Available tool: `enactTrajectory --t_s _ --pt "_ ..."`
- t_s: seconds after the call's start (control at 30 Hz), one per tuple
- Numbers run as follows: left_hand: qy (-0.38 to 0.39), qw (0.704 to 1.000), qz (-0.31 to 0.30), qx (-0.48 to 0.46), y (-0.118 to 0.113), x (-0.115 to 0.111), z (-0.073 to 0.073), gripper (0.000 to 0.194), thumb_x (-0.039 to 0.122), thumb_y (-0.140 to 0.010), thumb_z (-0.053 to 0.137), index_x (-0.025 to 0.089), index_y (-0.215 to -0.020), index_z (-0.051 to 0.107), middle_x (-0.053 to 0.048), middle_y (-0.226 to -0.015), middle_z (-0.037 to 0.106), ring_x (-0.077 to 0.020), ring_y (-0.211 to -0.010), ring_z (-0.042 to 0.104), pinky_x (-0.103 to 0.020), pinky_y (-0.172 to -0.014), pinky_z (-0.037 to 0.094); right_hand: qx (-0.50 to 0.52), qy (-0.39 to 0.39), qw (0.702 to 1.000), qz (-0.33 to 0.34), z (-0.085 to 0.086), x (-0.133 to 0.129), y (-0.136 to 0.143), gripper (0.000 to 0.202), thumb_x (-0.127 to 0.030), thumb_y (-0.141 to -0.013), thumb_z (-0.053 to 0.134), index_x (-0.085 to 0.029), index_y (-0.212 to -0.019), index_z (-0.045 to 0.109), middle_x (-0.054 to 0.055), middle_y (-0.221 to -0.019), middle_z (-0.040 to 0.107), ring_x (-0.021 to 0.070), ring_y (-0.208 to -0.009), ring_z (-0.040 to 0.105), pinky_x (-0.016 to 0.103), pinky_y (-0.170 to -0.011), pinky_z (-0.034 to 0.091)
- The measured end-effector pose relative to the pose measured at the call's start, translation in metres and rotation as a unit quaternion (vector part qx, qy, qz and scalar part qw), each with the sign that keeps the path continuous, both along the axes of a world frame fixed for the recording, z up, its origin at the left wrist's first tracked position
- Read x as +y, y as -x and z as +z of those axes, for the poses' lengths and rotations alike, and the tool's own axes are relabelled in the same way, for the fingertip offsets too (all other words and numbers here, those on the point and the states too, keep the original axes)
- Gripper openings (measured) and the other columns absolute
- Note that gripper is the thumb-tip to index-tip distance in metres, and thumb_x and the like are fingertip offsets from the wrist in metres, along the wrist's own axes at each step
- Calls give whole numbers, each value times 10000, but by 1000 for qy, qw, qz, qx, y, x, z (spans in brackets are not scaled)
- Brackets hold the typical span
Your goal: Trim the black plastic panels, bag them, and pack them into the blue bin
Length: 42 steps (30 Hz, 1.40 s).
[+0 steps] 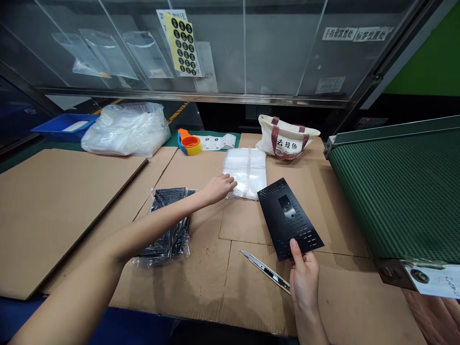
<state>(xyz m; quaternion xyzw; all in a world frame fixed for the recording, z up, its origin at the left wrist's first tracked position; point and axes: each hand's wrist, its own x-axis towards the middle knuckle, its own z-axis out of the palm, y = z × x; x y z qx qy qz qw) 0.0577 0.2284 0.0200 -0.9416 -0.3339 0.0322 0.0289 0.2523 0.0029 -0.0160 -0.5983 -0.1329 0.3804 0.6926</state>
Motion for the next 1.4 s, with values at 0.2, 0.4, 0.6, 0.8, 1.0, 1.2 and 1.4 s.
enactTrajectory --t_s 0.2,0.4,0.6,0.8,1.0,1.2,1.4 --pt "37 998 42 -14 -6 9 -1 135 183 -905 532 120 -876 648 -145 -896 667 -261 -899 604 -315 -666 418 -14 2 1000 21 -8 -4 -3 527 -448 -696 772 -152 -1115 653 67 -1164 685 233 -1151 592 443 -1138 307" --pt "66 994 71 -50 -10 11 -1 111 117 -849 560 109 -937 627 -154 -960 672 -253 -854 612 -309 -632 395 -38 5 999 22 -13 -5 -3 517 -467 -705 763 -147 -1097 658 75 -1163 681 255 -1180 572 471 -1130 306" --pt "115 985 89 -94 -8 25 -6 226 247 -917 472 158 -784 631 -82 -810 691 -205 -735 613 -286 -604 387 -55 9 998 26 -16 -7 -2 505 -471 -723 747 -147 -1101 660 79 -1150 683 256 -1166 579 467 -1121 319" --pt "119 986 60 -100 -2 19 -7 113 163 -848 527 160 -917 616 -82 -925 685 -215 -837 615 -289 -673 413 -123 19 992 2 -21 -11 -3 470 -486 -754 705 -137 -1066 674 85 -1076 702 259 -1084 619 439 -1026 439" --pt "98 990 38 -89 -2 3 -5 164 2 -795 503 131 -794 604 -156 -936 657 -267 -966 589 -360 -823 403 -127 16 992 3 -20 -8 -2 490 -509 -748 704 -131 -1056 667 88 -1066 700 263 -1079 617 455 -1031 431" --pt "124 978 95 -142 -5 26 -8 92 145 -814 597 166 -730 565 -86 -838 658 -225 -809 594 -299 -646 395 -87 9 996 8 -16 -9 1 456 -470 -739 733 -142 -1048 664 78 -1108 689 241 -1117 598 437 -1090 365" --pt "173 954 128 -207 -2 40 -13 39 147 -815 581 171 -784 573 -33 -795 652 -178 -754 583 -262 -625 404 -95 4 995 19 -14 -12 3 469 -478 -736 727 -151 -1067 670 80 -1113 690 244 -1094 613 436 -1066 393"
